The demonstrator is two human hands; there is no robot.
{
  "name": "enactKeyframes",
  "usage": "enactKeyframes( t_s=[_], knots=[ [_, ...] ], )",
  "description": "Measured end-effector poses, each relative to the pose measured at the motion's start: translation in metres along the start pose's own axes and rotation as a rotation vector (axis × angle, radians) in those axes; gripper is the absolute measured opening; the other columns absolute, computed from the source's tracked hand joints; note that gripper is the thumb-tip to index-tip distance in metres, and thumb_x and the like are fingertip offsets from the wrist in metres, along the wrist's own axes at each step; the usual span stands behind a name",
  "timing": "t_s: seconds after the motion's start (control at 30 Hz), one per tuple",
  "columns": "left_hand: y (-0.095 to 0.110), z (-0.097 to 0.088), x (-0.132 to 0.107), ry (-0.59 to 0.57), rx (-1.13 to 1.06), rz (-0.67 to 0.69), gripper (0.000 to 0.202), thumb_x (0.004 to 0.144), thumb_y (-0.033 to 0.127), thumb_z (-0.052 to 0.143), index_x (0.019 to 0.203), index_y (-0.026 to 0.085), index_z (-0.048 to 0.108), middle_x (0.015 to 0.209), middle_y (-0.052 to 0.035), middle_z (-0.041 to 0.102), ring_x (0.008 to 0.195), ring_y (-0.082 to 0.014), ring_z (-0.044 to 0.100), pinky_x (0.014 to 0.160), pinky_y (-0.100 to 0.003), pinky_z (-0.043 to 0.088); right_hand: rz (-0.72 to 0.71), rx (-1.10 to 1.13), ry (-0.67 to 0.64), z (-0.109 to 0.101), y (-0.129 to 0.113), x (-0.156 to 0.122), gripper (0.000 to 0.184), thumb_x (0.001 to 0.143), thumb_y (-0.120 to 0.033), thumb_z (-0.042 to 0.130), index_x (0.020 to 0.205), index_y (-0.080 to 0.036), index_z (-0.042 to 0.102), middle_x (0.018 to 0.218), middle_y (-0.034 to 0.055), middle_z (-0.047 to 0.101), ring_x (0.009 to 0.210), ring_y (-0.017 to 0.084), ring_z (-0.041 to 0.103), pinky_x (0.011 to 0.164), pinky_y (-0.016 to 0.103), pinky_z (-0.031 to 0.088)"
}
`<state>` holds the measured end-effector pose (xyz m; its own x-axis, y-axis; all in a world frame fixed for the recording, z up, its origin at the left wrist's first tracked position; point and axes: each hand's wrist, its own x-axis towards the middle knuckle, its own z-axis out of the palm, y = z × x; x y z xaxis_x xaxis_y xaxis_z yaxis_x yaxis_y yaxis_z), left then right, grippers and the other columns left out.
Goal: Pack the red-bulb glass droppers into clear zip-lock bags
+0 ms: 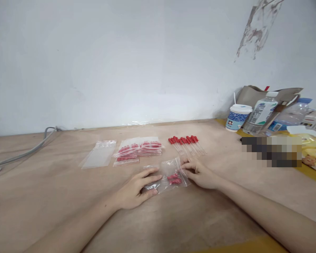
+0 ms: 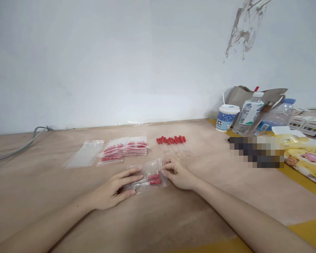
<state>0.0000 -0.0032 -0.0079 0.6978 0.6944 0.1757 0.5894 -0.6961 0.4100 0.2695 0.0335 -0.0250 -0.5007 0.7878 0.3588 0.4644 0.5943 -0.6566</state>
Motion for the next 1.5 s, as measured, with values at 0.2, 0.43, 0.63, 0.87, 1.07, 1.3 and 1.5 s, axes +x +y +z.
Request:
enactKeyframes(
  t_s=[0.2,0.43,0.63,0.87,1.07,1.3,1.5],
  knots=[
    [-0.001,-0.001,0.001,-0.05,-0.001,-0.013,0.042,0.09,0.036,0.043,0.13,0.028,0.039,0.141,-0.0029,0.029,0.127,-0.0244,0.029,0.103,-0.042,0.027,0.211,-0.211,0.264,-0.018,0.019,0.023,0.015,0.073,-0.029,0.054,0.075,-0.018,0.065,0.073,0.0031,0.065,0.066,0.015,0.055,0.062,0.026,0.04],
    [-0.002,-0.001,0.0,-0.065,0.036,-0.009,0.041,0.091,0.038,0.04,0.131,0.03,0.038,0.14,-0.0022,0.031,0.128,-0.0229,0.028,0.104,-0.043,0.025,0.376,-0.58,0.234,-0.008,0.012,0.083,0.022,0.075,-0.033,0.05,0.075,-0.02,0.067,0.084,0.0064,0.067,0.084,0.021,0.058,0.072,0.031,0.035],
    [-0.001,-0.002,0.0,-0.057,0.047,0.01,0.041,0.091,0.036,0.041,0.131,0.029,0.038,0.139,-0.003,0.034,0.126,-0.0234,0.03,0.103,-0.043,0.026,0.567,-0.646,0.226,0.013,0.01,0.114,0.025,0.075,-0.029,0.052,0.084,-0.01,0.065,0.091,0.0198,0.064,0.096,0.032,0.055,0.081,0.045,0.03],
    [-0.001,-0.003,0.001,-0.066,0.064,0.01,0.042,0.091,0.036,0.041,0.132,0.03,0.037,0.138,-0.0027,0.034,0.126,-0.0226,0.031,0.103,-0.042,0.027,0.469,-0.401,0.244,0.003,0.011,0.093,0.025,0.083,-0.032,0.041,0.085,-0.014,0.058,0.089,0.0118,0.065,0.084,0.02,0.06,0.071,0.03,0.041],
    [0.0,-0.002,0.002,-0.048,0.059,0.012,0.042,0.09,0.036,0.042,0.131,0.03,0.037,0.138,-0.0023,0.035,0.125,-0.0233,0.032,0.102,-0.043,0.028,0.307,0.372,0.534,-0.012,0.023,0.031,0.056,0.069,-0.041,0.059,0.113,-0.019,0.031,0.063,-0.0052,0.05,0.05,0.011,0.051,0.049,0.024,0.043],
    [0.002,-0.003,0.0,-0.037,0.06,0.011,0.041,0.09,0.034,0.042,0.131,0.03,0.038,0.137,-0.0023,0.036,0.125,-0.0241,0.033,0.102,-0.044,0.029,0.457,0.645,0.575,-0.004,0.01,0.011,0.069,0.065,-0.037,0.063,0.117,-0.025,0.019,0.065,-0.0075,0.048,0.047,0.01,0.054,0.044,0.025,0.048],
    [0.002,-0.003,0.0,-0.04,0.065,0.011,0.044,0.09,0.035,0.042,0.133,0.03,0.034,0.14,-0.002,0.032,0.125,-0.0235,0.032,0.102,-0.042,0.029,0.475,0.808,0.448,0.006,0.003,0.01,0.035,0.076,-0.04,0.052,0.098,-0.025,0.029,0.068,-0.0036,0.053,0.057,0.014,0.062,0.059,0.033,0.054]
  ],
)
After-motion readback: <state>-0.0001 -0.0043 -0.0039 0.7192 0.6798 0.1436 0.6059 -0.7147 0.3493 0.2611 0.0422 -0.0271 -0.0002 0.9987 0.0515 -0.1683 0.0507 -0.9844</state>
